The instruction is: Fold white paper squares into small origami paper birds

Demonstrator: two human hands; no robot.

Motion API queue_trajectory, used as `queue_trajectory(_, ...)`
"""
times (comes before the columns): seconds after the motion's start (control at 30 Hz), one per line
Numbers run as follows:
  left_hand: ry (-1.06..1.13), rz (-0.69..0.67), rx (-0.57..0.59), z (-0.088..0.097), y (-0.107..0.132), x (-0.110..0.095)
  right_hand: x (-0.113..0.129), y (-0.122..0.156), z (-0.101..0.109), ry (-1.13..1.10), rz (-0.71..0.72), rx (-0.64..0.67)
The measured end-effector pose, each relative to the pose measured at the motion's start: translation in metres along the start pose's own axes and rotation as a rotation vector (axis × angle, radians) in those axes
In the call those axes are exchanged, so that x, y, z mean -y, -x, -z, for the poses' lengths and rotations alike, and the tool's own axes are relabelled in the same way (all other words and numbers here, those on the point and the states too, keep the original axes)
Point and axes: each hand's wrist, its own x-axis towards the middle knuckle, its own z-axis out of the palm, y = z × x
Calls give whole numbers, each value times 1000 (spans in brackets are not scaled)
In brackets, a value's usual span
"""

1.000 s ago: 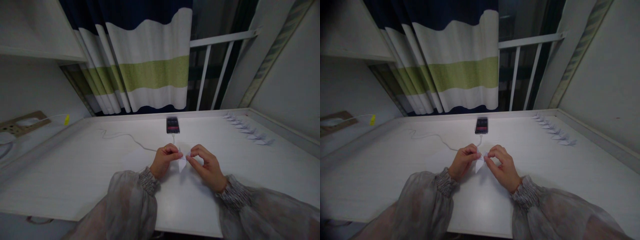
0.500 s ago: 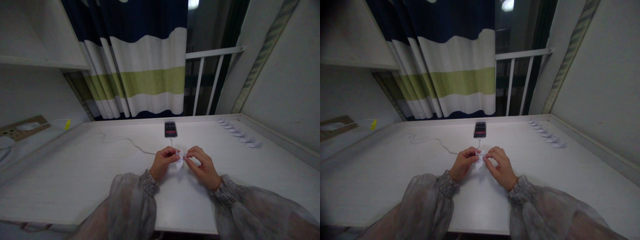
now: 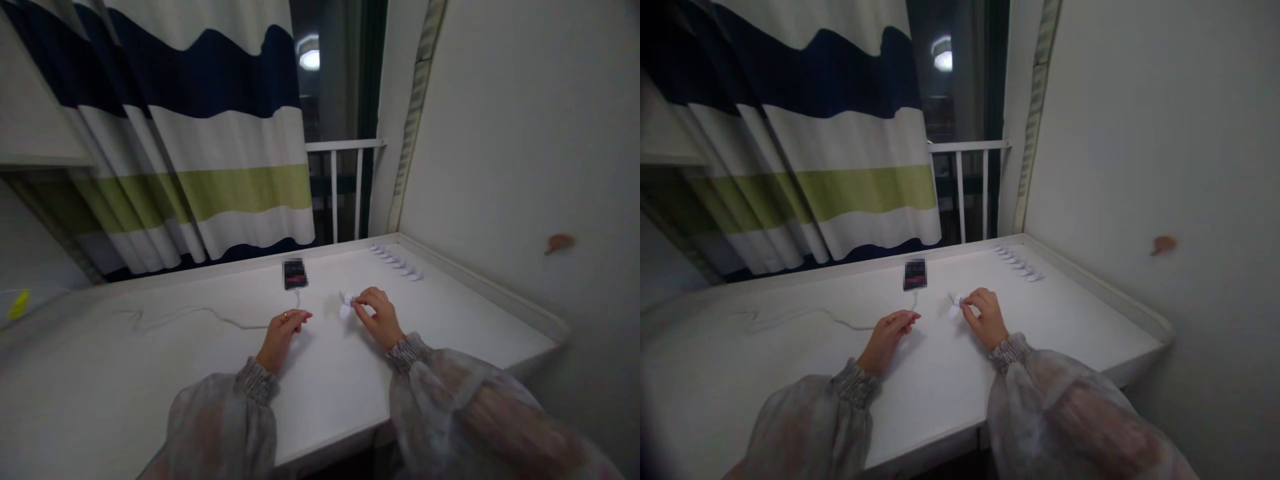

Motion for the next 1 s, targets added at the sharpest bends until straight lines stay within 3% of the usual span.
queue_trajectory(0.17, -224, 28, 101, -5, 5, -1, -49, 14, 52, 144, -220, -106)
queue_trajectory(0.3, -287, 45, 161, -7, 6, 0, -89, 20, 91, 224, -312, -184)
queue_trajectory(0.47, -350, 56, 201, -8, 5, 1, -127, 24, 121, 310, -436, -209)
queue_trajectory(0.7, -408, 76, 219, -11, 6, -2, -161, 24, 135, 416, -543, -90)
queue_trajectory(1.0, -510, 67, 272, -11, 3, 0, -177, 15, 123, 527, -607, 85)
